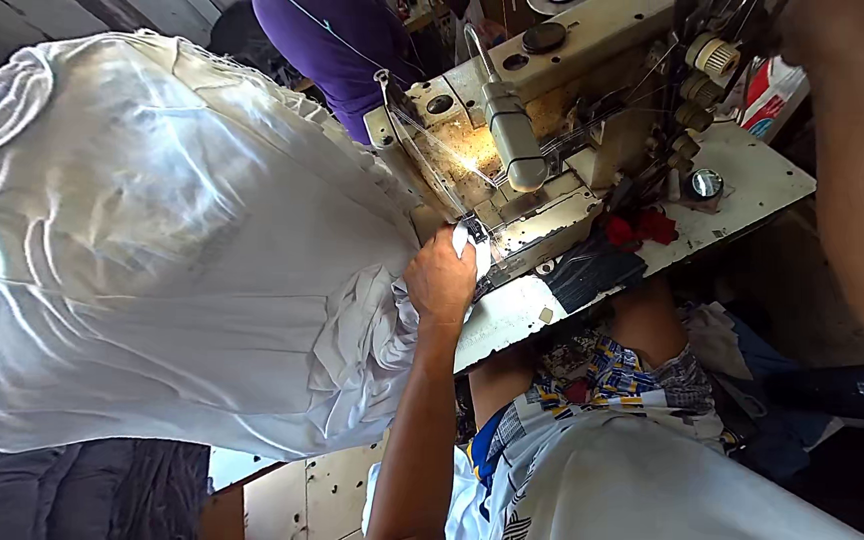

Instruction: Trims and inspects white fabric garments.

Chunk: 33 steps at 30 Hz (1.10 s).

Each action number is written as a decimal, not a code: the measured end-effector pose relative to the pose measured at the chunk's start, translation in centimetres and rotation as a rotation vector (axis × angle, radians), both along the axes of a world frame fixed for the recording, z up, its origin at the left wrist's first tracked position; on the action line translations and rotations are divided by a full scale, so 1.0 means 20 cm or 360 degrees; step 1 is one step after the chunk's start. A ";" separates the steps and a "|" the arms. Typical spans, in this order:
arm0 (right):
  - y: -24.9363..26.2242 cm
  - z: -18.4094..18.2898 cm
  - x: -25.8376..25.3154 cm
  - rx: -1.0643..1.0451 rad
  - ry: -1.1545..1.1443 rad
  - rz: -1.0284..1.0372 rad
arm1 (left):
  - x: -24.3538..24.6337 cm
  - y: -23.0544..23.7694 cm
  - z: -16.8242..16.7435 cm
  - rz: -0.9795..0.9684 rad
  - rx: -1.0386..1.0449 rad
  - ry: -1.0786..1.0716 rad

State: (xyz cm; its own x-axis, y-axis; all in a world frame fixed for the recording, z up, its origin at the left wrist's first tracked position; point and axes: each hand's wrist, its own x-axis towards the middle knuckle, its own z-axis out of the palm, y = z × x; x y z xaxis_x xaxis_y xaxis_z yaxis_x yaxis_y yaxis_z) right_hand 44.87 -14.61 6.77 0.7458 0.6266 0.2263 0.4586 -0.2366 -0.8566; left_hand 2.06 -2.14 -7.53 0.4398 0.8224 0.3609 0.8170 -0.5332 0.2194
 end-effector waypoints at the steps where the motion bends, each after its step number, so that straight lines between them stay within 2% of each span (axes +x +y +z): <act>1: 0.00 -0.05 0.05 0.0122 0.0090 0.0004 | 0.00 0.00 0.00 -0.0015 -0.0013 -0.0003; 4: -0.01 -0.18 0.09 0.0448 0.0286 -0.0004 | 0.02 0.07 0.05 0.0028 -0.0138 0.0081; 7: -0.17 -0.24 0.09 0.0635 0.0241 -0.0027 | 0.02 0.17 0.11 -0.0055 -0.0220 0.0244; 11: -0.42 -0.30 -0.21 0.0883 0.0237 0.0170 | -0.04 0.33 0.13 -0.0401 -0.0086 0.0381; 15: -0.53 -0.57 -0.48 0.0823 0.0272 0.0773 | -0.04 0.53 0.09 -0.0634 0.0063 0.0301; 19: -0.42 -0.77 -0.74 0.0631 0.0465 0.1341 | -0.01 0.62 0.07 -0.0710 -0.0116 0.0052; 23: -0.28 -0.93 -0.89 0.0353 0.0589 0.1739 | -0.05 0.82 -0.11 -0.0964 0.0120 -0.0248; 25: -0.23 -0.97 -0.95 0.0289 0.0665 0.1895 | -0.02 0.74 0.00 -0.0968 0.0181 -0.0203; 27: -0.20 -0.99 -1.00 0.0216 0.0683 0.2014 | 0.01 0.56 0.25 -0.0839 -0.0119 0.0049; 33: -0.26 -1.01 -1.11 0.0134 0.0764 0.2112 | 0.07 0.45 0.40 -0.0711 -0.0204 0.0139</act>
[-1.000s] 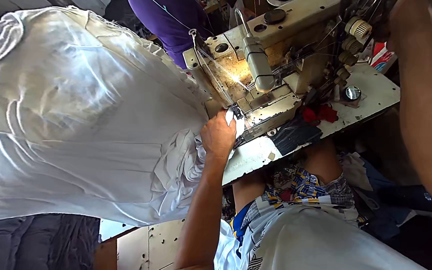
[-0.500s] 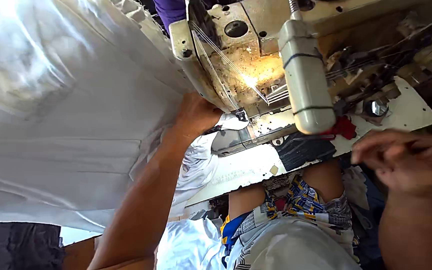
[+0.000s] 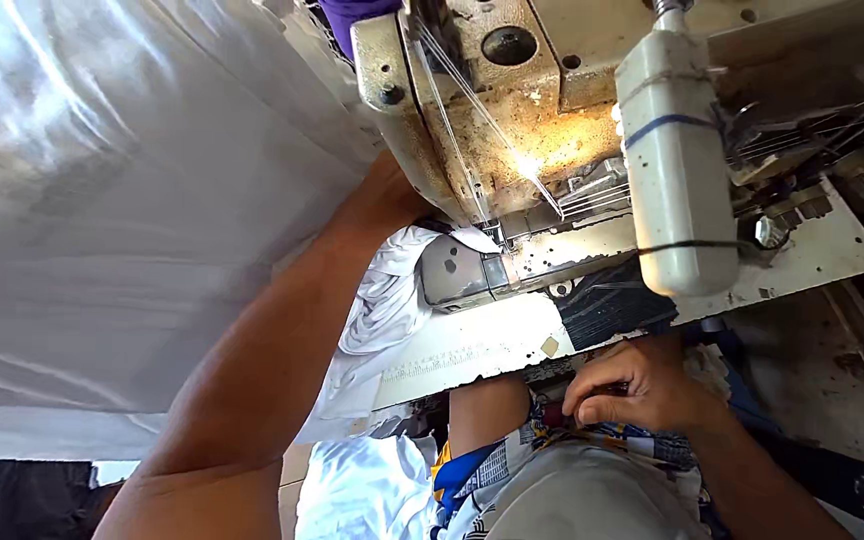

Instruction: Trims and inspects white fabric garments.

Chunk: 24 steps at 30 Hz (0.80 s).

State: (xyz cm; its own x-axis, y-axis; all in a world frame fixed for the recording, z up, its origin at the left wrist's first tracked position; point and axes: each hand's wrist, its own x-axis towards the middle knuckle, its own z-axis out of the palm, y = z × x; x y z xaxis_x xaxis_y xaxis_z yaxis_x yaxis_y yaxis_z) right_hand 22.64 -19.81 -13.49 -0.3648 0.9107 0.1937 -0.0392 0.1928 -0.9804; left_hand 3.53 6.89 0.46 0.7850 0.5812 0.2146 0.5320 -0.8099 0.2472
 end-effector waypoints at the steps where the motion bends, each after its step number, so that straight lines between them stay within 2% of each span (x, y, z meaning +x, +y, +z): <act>1: -0.02 -0.01 -0.01 -0.0009 0.0013 0.0004 | 0.01 -0.01 0.03 0.0007 -0.0044 0.0043; 2: -0.05 -0.02 -0.01 -0.0022 0.0029 0.0005 | 0.00 0.02 0.00 -0.0086 0.0049 0.0010; 4: -0.10 -0.03 -0.02 -0.0060 0.0054 0.0000 | 0.02 0.27 -0.24 -0.0374 0.0548 -0.0297; 5: -0.13 -0.03 -0.02 -0.0080 0.0068 -0.0006 | 0.04 0.38 -0.31 -0.0449 0.0656 -0.0341; 7: -0.18 -0.03 -0.01 -0.0112 0.0084 -0.0036 | 0.05 0.43 -0.31 -0.0490 0.0629 -0.0242; 11: -0.24 0.00 -0.01 -0.0130 0.0104 -0.0116 | 0.06 0.37 -0.21 -0.0442 0.0575 -0.0152; 15: -0.27 0.01 -0.01 -0.0082 0.0091 -0.0130 | 0.01 0.21 -0.07 -0.0207 0.0343 -0.0070; 18: -0.30 0.01 -0.02 -0.0086 0.0088 -0.0111 | 0.02 0.25 -0.10 -0.0043 0.0408 -0.0107; 20: -0.30 0.01 -0.02 -0.0098 0.0093 -0.0081 | 0.02 0.30 -0.12 0.0255 0.0451 -0.0092; 22: -0.31 0.01 -0.03 -0.0123 0.0084 -0.0064 | 0.04 0.29 -0.08 0.0623 0.0320 -0.0022; 24: -0.32 0.00 -0.05 -0.0183 0.0006 -0.0108 | 0.05 0.26 -0.07 0.0761 0.0314 -0.0013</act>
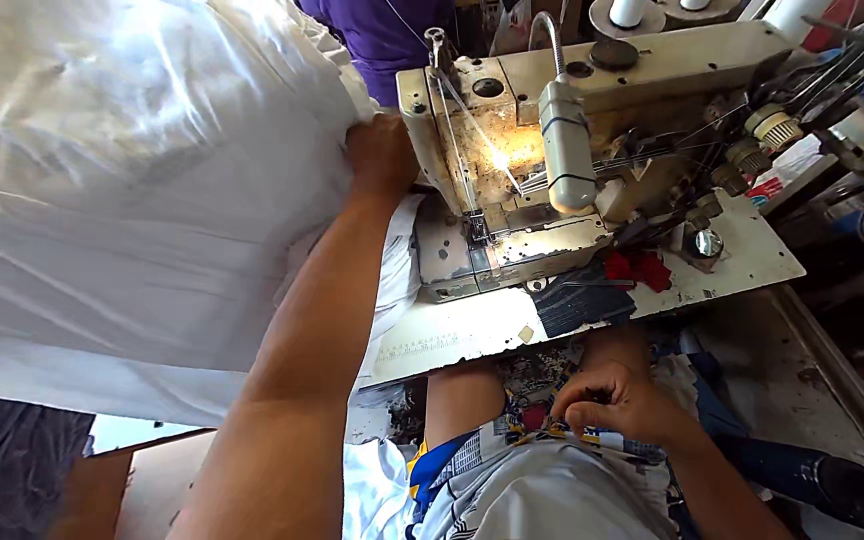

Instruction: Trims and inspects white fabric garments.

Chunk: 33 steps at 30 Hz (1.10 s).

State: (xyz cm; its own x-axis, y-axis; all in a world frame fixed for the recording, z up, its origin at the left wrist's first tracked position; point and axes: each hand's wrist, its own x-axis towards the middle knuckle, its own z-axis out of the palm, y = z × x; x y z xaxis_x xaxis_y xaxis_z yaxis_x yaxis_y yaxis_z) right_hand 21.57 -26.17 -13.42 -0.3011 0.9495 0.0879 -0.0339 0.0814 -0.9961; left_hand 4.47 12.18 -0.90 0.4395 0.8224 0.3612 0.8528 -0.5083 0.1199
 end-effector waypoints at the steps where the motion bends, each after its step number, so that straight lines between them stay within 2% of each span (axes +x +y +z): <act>1: 0.00 -0.01 -0.01 -0.0051 -0.0086 -0.0044 | -0.03 -0.02 0.01 -0.0002 -0.0009 -0.0016; 5: 0.04 -0.02 0.00 -0.0197 -0.0526 -0.0284 | -0.39 -0.14 0.07 -0.0168 -0.0345 -0.0128; 8: 0.13 0.02 0.03 -0.0022 -0.0693 -0.0426 | -0.75 -0.34 0.07 -0.0368 -0.0534 -0.0256; 11: 0.28 0.10 0.02 0.0194 -0.0878 -0.0487 | -0.96 -0.54 -0.02 -0.0438 -0.0621 -0.0485; 16: 0.62 0.21 -0.13 0.0888 -0.1446 -0.0755 | -0.93 -0.79 -0.09 -0.0513 -0.0703 -0.0745; 21: 0.91 0.25 -0.27 0.1139 -0.1732 -0.0739 | -0.89 -0.84 -0.14 -0.0681 -0.0691 -0.0828; 24: 0.96 0.26 -0.35 0.1327 -0.1596 -0.0786 | -0.89 -0.83 -0.15 -0.0824 -0.0740 -0.0934; 27: 0.88 0.28 -0.37 0.1263 -0.1353 -0.0794 | -0.91 -0.83 -0.14 -0.0882 -0.0791 -0.1041; 29: 0.80 0.28 -0.36 0.1056 -0.0998 -0.0789 | -0.90 -0.84 -0.12 -0.0821 -0.0815 -0.1074; 33: 0.66 0.28 -0.43 0.0420 -0.0027 -0.0602 | -0.75 -0.83 -0.10 -0.0733 -0.0737 -0.0995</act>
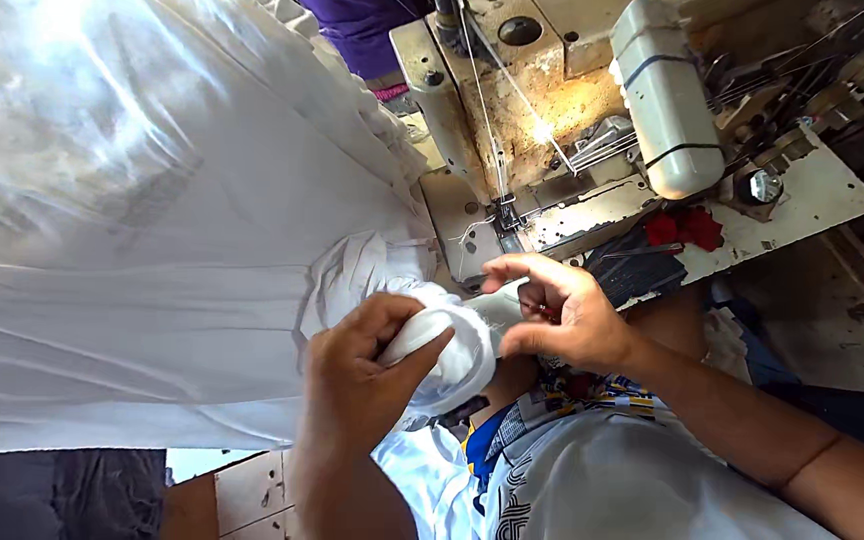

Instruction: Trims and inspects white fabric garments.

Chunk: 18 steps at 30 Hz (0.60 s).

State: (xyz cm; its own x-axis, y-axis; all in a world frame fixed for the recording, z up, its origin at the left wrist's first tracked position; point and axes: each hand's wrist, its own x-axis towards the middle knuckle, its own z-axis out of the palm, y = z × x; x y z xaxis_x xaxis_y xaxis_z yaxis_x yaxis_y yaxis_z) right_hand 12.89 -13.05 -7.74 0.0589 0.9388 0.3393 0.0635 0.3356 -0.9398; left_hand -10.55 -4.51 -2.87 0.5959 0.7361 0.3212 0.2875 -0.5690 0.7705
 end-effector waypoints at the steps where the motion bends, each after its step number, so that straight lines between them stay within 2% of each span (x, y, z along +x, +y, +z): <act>1: -0.01 -0.01 -0.03 -0.0067 0.0119 0.0079 | 0.05 0.02 0.00 -0.0025 0.0020 0.0030; 4: -0.02 -0.10 -0.02 -0.0178 0.0207 0.0001 | 0.13 0.11 0.01 -0.0157 0.0072 0.0309; 6: -0.02 -0.17 0.07 -0.0261 0.0257 -0.0074 | 0.11 0.19 0.02 -0.0216 0.0046 0.0562; 9: -0.05 -0.25 0.21 -0.0406 0.0316 -0.0130 | 0.09 0.25 -0.01 -0.0213 -0.0250 0.0685; 11: -0.07 -0.27 0.26 -0.0403 0.0362 -0.0171 | 0.10 0.23 -0.06 -0.0186 -0.0430 0.0504; 16: -0.10 -0.29 0.30 -0.0324 0.0515 -0.0061 | 0.16 0.11 -0.24 -0.0253 -0.0661 -0.0424; 18: -0.11 -0.30 0.31 -0.0370 0.0574 -0.0057 | 0.21 0.06 -0.30 -0.0148 -0.0664 -0.0602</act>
